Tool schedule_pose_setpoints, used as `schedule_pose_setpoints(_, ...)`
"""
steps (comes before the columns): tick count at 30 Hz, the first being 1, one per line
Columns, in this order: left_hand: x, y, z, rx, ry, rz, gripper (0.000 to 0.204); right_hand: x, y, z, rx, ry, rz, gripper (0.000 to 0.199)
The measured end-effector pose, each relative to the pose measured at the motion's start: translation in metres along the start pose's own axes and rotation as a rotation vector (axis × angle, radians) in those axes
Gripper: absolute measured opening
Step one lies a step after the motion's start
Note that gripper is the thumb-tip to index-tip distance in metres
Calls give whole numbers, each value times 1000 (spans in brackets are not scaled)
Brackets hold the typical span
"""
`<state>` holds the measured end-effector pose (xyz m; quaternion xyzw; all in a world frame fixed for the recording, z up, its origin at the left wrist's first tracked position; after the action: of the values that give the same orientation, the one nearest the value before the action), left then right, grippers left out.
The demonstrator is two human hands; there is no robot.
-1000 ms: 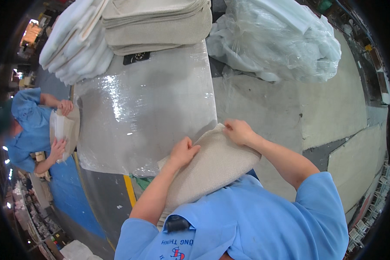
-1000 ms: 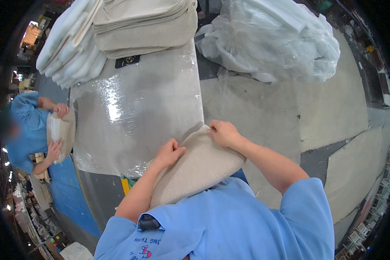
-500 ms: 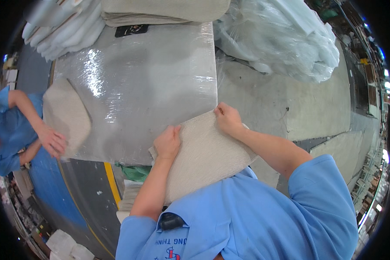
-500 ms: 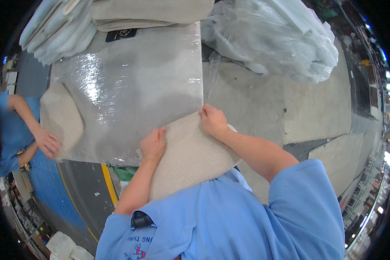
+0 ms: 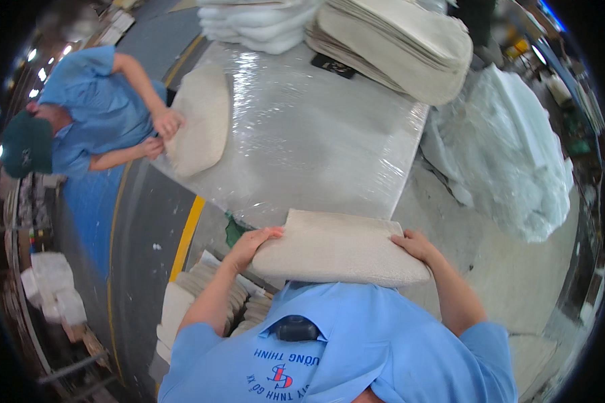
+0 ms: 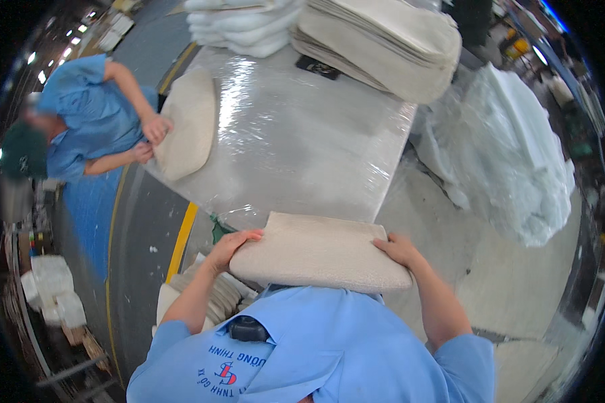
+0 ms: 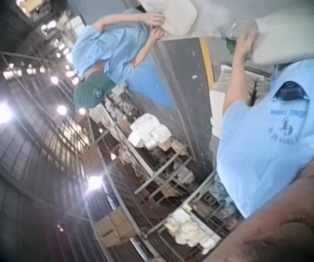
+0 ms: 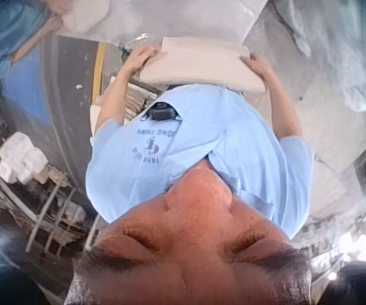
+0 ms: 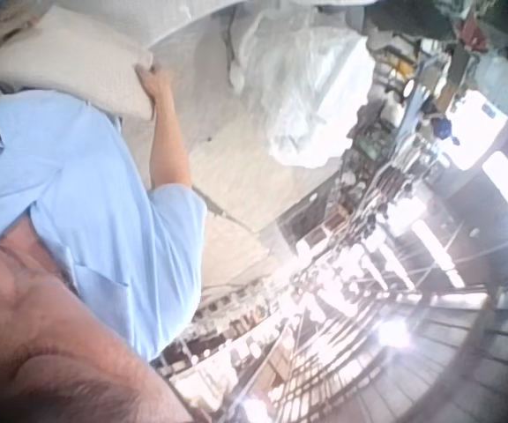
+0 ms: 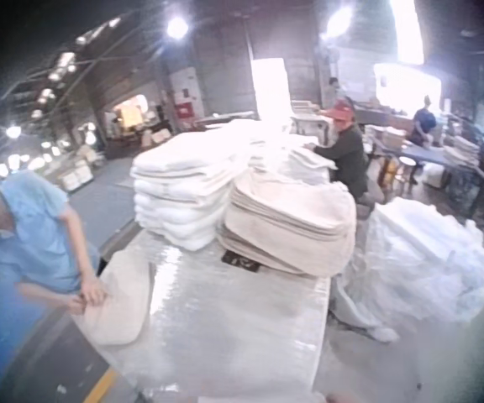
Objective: The person inserts white foam inserts into beige fabric cushion covers, aligns edges, and stacks the finished cushions on a table. A coworker performs similar actions nearby.
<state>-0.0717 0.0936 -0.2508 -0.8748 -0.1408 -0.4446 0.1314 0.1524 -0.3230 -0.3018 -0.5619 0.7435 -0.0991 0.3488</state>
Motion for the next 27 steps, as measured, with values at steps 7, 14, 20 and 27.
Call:
schedule_pose_setpoints(7,-4,0,18,316,35,-1039,61,-16,21,-7,-249,11,240,64)
schedule_pose_setpoints(14,203,64,61,291,363,-1084,59,-37,40,-22,-156,-31,1001,61)
schedule_pose_setpoints(20,290,143,33,-100,973,-663,62,-83,-5,-59,210,-352,1281,65)
schedule_pose_setpoints(27,158,170,80,-513,-168,-518,65,-158,46,-97,253,-299,1290,67)
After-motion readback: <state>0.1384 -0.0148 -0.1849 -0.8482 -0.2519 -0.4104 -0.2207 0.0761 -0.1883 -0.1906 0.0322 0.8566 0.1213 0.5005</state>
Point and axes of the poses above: each hand's wrist, its own z-axis towards the middle knuckle, its own y-axis out of the palm, x = y × z, the point moved 5 cm from there along z, towards the middle knuckle, and after that the axes turned 10 degrees about x, right-handed, at the moved point
